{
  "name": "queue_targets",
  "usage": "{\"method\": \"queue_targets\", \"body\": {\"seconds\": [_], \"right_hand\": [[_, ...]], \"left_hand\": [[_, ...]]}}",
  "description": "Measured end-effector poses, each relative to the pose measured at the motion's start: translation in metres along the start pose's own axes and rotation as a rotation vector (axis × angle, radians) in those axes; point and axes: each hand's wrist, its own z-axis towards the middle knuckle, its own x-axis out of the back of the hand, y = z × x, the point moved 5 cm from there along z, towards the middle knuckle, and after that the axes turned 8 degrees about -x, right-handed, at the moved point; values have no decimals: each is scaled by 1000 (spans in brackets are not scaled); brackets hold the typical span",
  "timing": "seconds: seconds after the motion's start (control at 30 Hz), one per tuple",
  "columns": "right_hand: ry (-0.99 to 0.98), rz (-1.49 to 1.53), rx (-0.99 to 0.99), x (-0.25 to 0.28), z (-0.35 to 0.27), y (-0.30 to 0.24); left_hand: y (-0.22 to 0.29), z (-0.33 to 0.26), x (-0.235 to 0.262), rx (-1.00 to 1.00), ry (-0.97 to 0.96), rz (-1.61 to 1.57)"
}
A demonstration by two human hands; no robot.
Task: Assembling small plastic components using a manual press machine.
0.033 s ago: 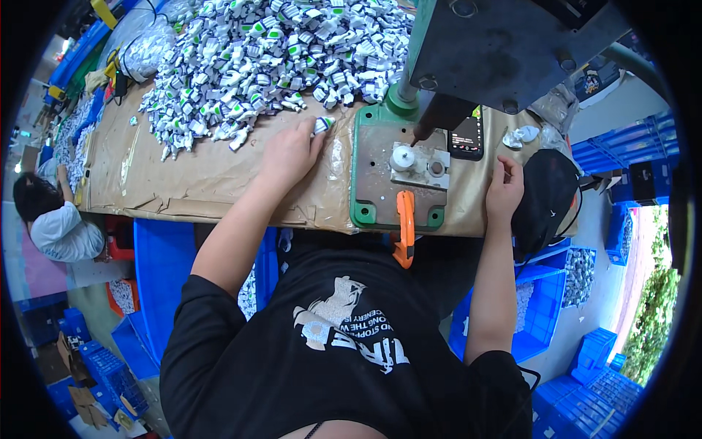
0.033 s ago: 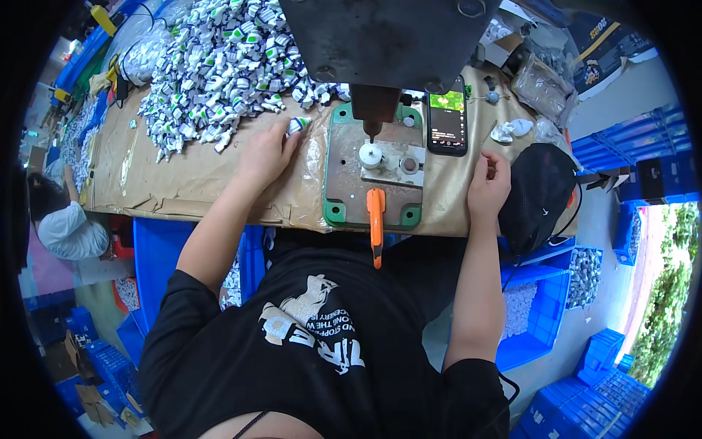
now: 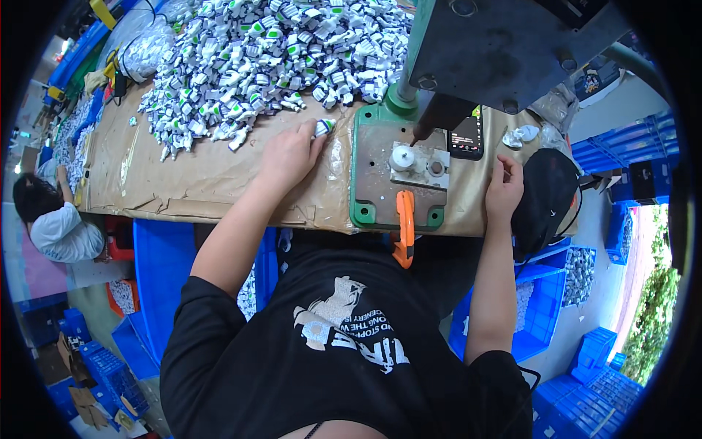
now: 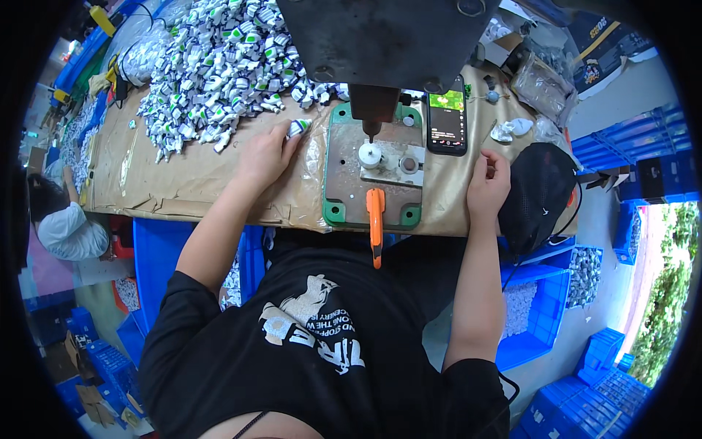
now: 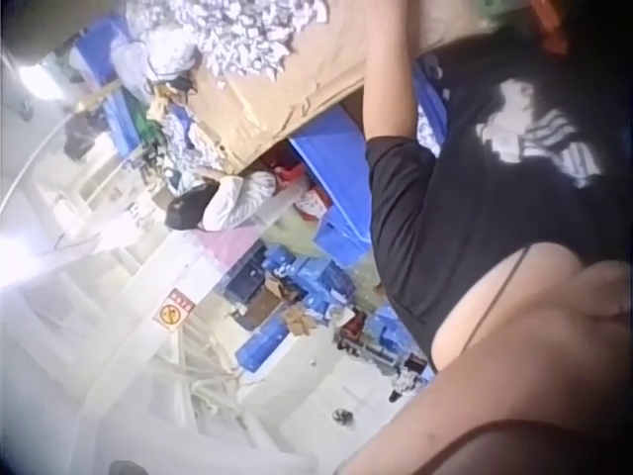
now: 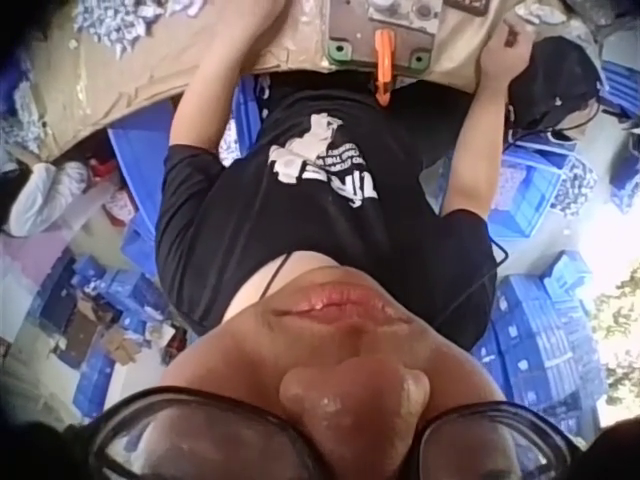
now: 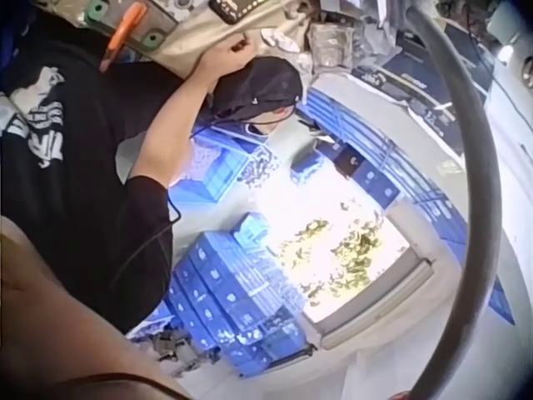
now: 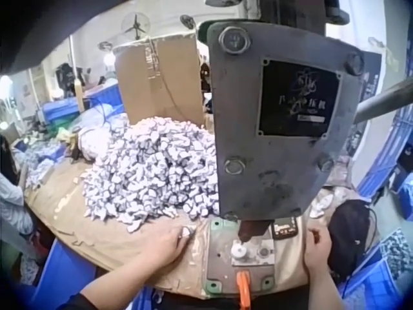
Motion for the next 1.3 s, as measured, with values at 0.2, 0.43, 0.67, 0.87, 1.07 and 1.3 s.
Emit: {"method": "queue_targets", "body": {"seconds": [0.2,0.43,0.67,0.87,1.07,1.3], "right_hand": [[-100,-65,20,-11,-2,-11],[-186,-547,239,-24,-9,-39],[-132,-341,227,-17,-5,-31],[-101,-309,225,-15,-4,-30],[-136,-312,232,-15,-4,-29],[-151,-419,250,-20,-8,-40]], "left_hand": [[0,-12,-2,-153,-99,81],[14,-18,0,-437,-36,46],[20,-20,13,-473,68,5],[45,-14,22,-473,347,-756],[77,14,-12,133,315,-1803],[94,36,-16,107,73,-1277]]}}
